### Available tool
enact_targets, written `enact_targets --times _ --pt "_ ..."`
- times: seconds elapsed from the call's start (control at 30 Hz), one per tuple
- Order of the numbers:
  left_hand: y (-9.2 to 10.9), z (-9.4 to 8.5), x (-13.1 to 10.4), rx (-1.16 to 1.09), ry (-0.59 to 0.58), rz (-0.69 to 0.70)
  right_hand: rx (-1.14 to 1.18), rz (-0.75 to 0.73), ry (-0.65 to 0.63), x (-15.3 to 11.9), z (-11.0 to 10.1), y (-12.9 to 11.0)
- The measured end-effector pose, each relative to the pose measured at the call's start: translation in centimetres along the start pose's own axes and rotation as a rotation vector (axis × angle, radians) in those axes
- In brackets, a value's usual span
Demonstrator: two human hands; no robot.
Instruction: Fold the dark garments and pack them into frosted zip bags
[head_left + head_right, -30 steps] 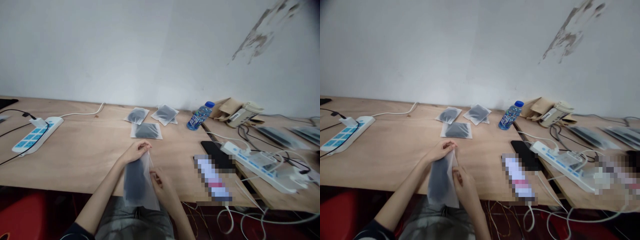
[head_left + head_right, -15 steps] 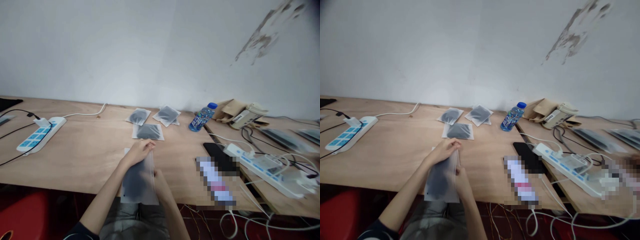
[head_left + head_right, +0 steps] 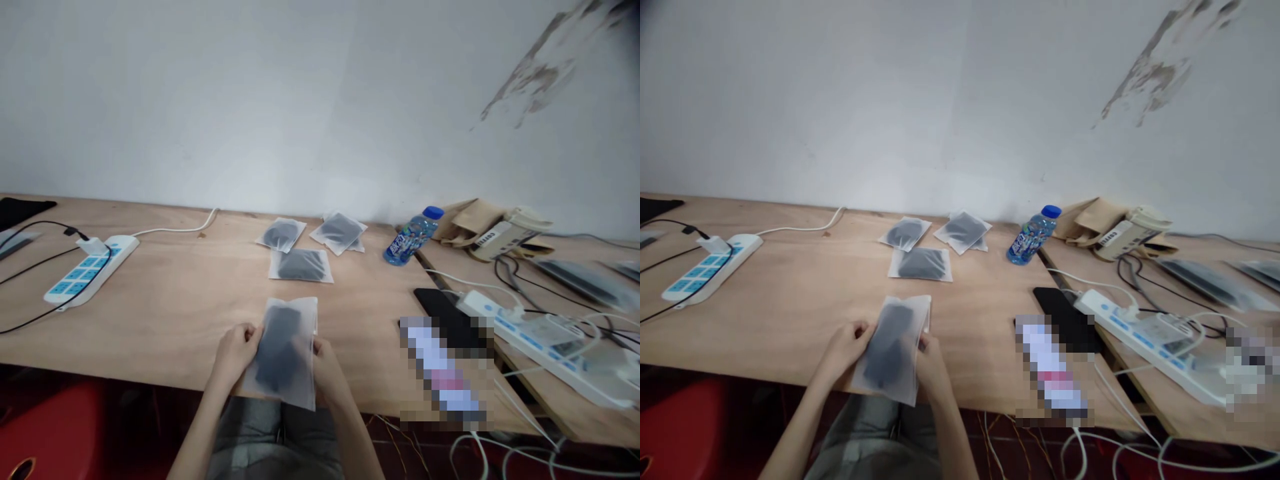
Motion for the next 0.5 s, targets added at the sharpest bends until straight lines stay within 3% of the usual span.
enact_targets --times 0.23,0.5 --pt "-0.6 0.0 0.5 -0.079 -0.024 0.018 0.042 -0.027 -0.046 0.0 -0.1 0.1" --pt "-5.3 -5.1 -1.2 0.133 0.244 -0.136 -0.254 -0.101 0.073 -0.4 -2.0 -0.5"
Point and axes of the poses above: each hand's wrist, its own x-axis towards the middle knuckle, its own z-axis out of the palm, y = z × x, the point moved 7 cm from there along x, towards the middle knuckle, and after that the axes turned 12 degrees about -y, right-handed, at the moved point
